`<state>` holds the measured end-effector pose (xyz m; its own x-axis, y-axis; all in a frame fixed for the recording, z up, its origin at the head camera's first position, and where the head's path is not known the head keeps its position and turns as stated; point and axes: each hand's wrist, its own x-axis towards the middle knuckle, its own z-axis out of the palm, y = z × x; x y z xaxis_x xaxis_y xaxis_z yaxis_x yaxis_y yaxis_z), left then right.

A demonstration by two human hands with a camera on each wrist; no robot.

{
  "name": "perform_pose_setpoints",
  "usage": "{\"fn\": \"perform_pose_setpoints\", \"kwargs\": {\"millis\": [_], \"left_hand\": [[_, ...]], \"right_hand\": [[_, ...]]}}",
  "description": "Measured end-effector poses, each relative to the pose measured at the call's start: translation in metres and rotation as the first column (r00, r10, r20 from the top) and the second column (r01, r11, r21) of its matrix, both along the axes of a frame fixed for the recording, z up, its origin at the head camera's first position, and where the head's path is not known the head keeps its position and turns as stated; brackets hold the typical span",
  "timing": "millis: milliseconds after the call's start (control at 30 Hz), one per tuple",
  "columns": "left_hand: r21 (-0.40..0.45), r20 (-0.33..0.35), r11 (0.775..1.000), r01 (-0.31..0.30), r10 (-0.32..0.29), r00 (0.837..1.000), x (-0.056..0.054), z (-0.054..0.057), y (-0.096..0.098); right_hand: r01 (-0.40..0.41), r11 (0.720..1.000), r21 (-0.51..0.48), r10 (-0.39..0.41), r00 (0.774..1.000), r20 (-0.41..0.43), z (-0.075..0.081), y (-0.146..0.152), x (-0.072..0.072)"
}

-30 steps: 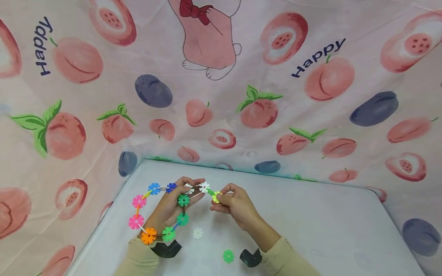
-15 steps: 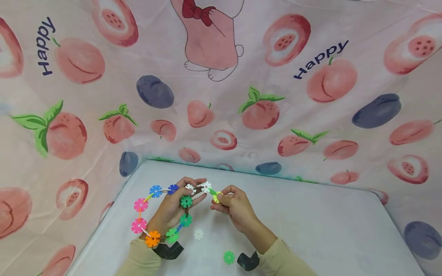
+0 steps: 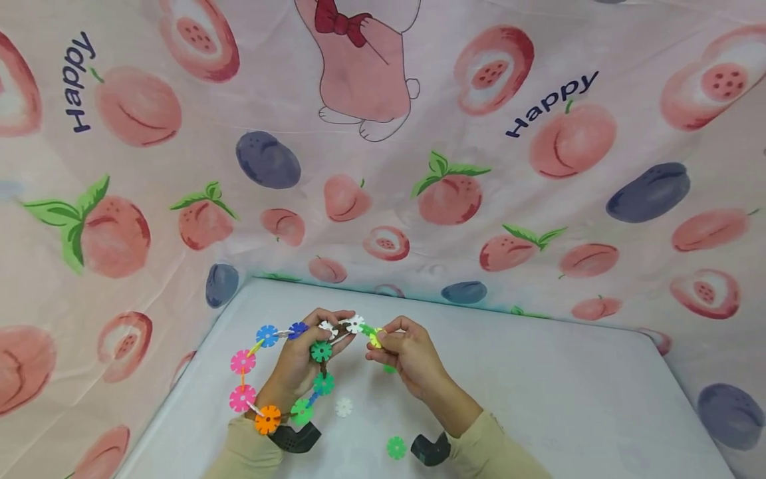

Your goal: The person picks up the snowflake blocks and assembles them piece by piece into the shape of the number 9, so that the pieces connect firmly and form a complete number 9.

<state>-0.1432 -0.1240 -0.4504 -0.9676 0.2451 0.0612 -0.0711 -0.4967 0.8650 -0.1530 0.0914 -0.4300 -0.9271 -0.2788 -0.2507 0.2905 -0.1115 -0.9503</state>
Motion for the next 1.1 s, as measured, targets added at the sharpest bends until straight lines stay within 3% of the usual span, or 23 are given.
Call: {"fn": "perform_pose_setpoints", "kwargs": {"millis": [267, 400, 533, 667, 933, 1100], "left_hand": [[0.020, -0.011, 0.999, 0.036, -0.036, 0.999, 0.000, -0.001, -0.001], [0.113, 0.040, 0.992, 0.053, -0.058, 0.997, -0.001, 0.000, -0.002], [0.217, 0.110, 0.973, 0.075, -0.101, 0.989, -0.002, 0.002, -0.005], [0.270, 0.138, 0.958, 0.099, -0.140, 0.980, -0.002, 0.005, -0.007], [0.288, 0.172, 0.953, 0.091, -0.145, 0.974, -0.002, 0.010, -0.013], [0.295, 0.188, 0.953, 0.072, -0.131, 0.973, -0.004, 0.010, -0.016]], "right_hand": [[0.005, 0.999, 0.042, -0.005, 1.000, -0.006, 0.002, 0.002, 0.001], [-0.017, 0.998, 0.055, 0.020, 0.998, -0.054, 0.001, 0.003, 0.002], [-0.047, 0.989, 0.142, 0.063, 0.992, -0.106, -0.001, 0.003, 0.001], [-0.069, 0.971, 0.230, 0.097, 0.989, -0.110, -0.003, 0.005, 0.002], [-0.150, 0.949, 0.277, 0.183, 0.979, -0.094, -0.010, 0.016, -0.006], [-0.155, 0.930, 0.333, 0.194, 0.977, -0.087, -0.017, 0.025, -0.014]]}}
